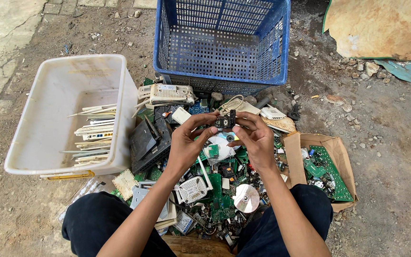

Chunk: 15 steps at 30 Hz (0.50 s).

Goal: The person sits on the ground and sorts through a pile of electronic waste, picking up various circuit boards and components one by one. They inspect each item briefly before placing it into a cardboard box.

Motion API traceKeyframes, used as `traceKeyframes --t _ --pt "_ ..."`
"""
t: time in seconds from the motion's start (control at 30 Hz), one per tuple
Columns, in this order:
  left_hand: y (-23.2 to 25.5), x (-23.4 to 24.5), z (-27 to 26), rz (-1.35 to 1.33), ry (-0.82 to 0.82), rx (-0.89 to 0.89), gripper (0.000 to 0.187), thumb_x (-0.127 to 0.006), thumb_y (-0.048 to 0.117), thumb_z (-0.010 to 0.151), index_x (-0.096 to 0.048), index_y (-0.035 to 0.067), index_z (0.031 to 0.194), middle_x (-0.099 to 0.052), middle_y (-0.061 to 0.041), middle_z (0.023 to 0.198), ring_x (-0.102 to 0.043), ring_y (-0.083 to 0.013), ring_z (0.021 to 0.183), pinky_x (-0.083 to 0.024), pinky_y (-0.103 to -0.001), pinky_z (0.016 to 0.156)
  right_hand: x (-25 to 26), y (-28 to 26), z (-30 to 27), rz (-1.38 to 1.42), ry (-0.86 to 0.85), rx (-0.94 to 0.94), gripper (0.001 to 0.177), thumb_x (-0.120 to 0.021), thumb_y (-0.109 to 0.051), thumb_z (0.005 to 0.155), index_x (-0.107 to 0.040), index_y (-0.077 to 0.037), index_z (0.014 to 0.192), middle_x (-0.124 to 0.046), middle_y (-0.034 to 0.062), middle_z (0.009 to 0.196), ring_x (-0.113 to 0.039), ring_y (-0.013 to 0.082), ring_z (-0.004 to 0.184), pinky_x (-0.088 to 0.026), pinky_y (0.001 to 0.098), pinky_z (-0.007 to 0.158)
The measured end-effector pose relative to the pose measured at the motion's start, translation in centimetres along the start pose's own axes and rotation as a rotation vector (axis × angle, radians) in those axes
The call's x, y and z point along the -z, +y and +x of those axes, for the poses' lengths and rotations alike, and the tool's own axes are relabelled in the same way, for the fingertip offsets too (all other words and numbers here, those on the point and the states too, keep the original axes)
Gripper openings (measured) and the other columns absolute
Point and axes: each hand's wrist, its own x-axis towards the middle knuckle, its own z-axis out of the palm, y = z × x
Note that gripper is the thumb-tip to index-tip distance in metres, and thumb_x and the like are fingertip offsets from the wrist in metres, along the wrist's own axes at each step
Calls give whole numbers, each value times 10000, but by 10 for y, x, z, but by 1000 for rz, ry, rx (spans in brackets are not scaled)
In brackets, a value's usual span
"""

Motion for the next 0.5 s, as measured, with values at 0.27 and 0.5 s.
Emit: traceKeyframes --t 0.27,0.5 --pt "3 1 -1 31 -3 -41 301 -759 104 943 -734 127 1242 -719 -141 1297 -658 -353 1228 -604 -482 973 -2 -1 0 16 -13 -1 403 -733 8 875 -618 -1 1261 -749 208 1140 -772 277 886 -703 370 585" --pt "-8 -1 0 41 -4 -40 258 -775 102 932 -759 128 1188 -750 -139 1213 -702 -310 1140 -624 -455 935 3 3 0 -6 -10 6 369 -712 19 896 -609 -3 1250 -743 225 1150 -772 284 907 -702 368 594"
